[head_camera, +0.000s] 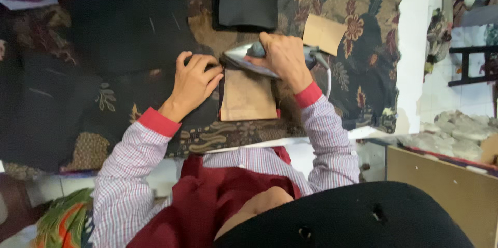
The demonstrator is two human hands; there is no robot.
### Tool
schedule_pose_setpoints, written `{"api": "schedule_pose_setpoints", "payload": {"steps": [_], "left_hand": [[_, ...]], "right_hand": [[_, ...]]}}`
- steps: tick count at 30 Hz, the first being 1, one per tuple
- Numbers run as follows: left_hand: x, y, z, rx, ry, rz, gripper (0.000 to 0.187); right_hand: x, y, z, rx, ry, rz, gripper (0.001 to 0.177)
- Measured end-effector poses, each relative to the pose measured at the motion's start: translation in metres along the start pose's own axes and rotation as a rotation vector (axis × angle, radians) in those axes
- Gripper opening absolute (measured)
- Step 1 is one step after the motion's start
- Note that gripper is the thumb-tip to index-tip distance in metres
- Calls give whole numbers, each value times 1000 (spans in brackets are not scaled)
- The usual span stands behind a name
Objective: The person irons small black fabric pieces by placing a brown paper sheet over each piece and pressing with an electric iron. The person repeatedly flips the fabric, repositions the paper, and irons both sides, stacking finished pieces to the side.
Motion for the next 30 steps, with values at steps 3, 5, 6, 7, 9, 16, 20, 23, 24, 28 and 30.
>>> {"api": "schedule_pose_setpoints", "payload": {"steps": [3,5,6,7,9,16,20,23,24,28,30], "left_hand": [[-8,5,9,40,62,-91,6],[-9,6,15,99,83,-97,13],[-12,6,18,128,90,-101,17],[-15,4,19,108,74,-87,15],[-20,1,19,65,43,-62,12],[-32,-4,17,16,-107,18,11],[-37,-9,16,1,-189,61,14],[-37,-16,13,-72,-251,91,9],[-38,-18,11,-110,-275,96,7],[-42,-18,9,-99,-297,94,10],[-43,-17,6,-92,-314,86,13]], "right_hand": [[-4,5,2,10,20,-36,61],[-2,1,-1,20,-19,18,61],[-3,0,-1,13,-21,18,61],[-3,0,-1,7,-23,18,61],[-2,0,-2,2,-23,14,61],[-1,2,1,-14,-3,-14,58],[-2,-1,-1,-41,-9,4,57],[-1,-1,-2,-59,-4,-14,56],[0,-1,-2,-60,-3,-11,57],[0,-3,-2,-53,1,-25,58],[1,-3,-2,-48,6,-34,58]]}}
Point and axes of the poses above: each hand's wrist, its own x-axis away from the middle knuckle, its own y-axis out of the back of the hand, z = x × y, the point moved 7 cm from there along -x, towards the middle knuckle, and after that the axes turned 5 degrees about -z, right-handed, at the moved point
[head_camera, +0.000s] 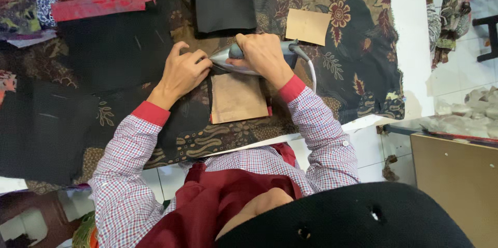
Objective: The person irons small black fabric pieces by placing a brown paper sheet over each piece and pressing with an electric iron. The person repeatedly flips the fabric, repositions the paper, and irons both sides, stacking finished pieces to the side.
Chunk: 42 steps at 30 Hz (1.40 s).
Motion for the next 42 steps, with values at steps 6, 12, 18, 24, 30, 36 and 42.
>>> {"api": "schedule_pose_setpoints", "payload": {"steps": [6,12,18,24,30,36,42], "left_hand": [[-1,3,-2,56,28,-26,16],[3,6,-2,56,44,-78,12],[11,9,-3,49,88,-71,11],[11,11,-5,53,151,-82,15],[15,18,-13,81,212,-75,9],[21,26,-18,99,266,-43,12],[16,23,-12,137,340,-15,13]], "right_hand": [[0,-1,-1,17,4,-4,58],[0,-1,-1,19,3,-9,58],[1,-2,-1,14,-1,-9,59],[0,-1,-1,11,7,-14,60],[-1,-4,-2,-4,-7,5,59],[-4,-4,-1,-4,10,-1,58],[-2,-5,-1,-4,-2,0,59]]}}
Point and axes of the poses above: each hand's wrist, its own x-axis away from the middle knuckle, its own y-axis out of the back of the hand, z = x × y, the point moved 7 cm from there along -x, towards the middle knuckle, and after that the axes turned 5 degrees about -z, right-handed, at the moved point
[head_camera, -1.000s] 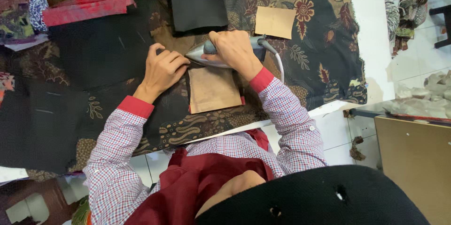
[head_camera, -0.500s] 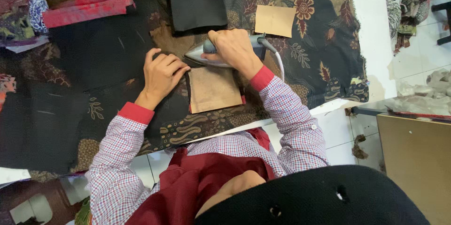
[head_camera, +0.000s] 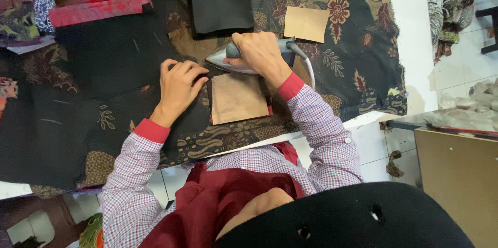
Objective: The person irons small black fabric pieces by placing a brown paper sheet over each piece and pressing with an electric iron. The person repeatedly flips the fabric, repositions the paper, and irons both sides, stacking finished pieces to the side.
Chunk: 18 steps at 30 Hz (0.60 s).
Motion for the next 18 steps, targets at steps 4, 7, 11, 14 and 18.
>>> {"api": "schedule_pose_setpoints", "payload": {"steps": [4,7,11,14,18], "left_hand": [[-2,-3,-3,-13,-15,-19,10],[-1,-4,-4,-22,-25,-48,7],[4,-6,-7,-37,-36,-91,5],[10,-4,-7,-28,-24,-104,6],[20,-2,-9,-38,-29,-102,16]], "right_hand": [[0,-2,0,4,3,4,59],[-1,-2,-1,11,14,-10,59],[-6,-4,2,-18,29,-24,57],[-17,-7,9,-39,98,-8,59],[-27,-17,18,-78,136,115,58]]}}
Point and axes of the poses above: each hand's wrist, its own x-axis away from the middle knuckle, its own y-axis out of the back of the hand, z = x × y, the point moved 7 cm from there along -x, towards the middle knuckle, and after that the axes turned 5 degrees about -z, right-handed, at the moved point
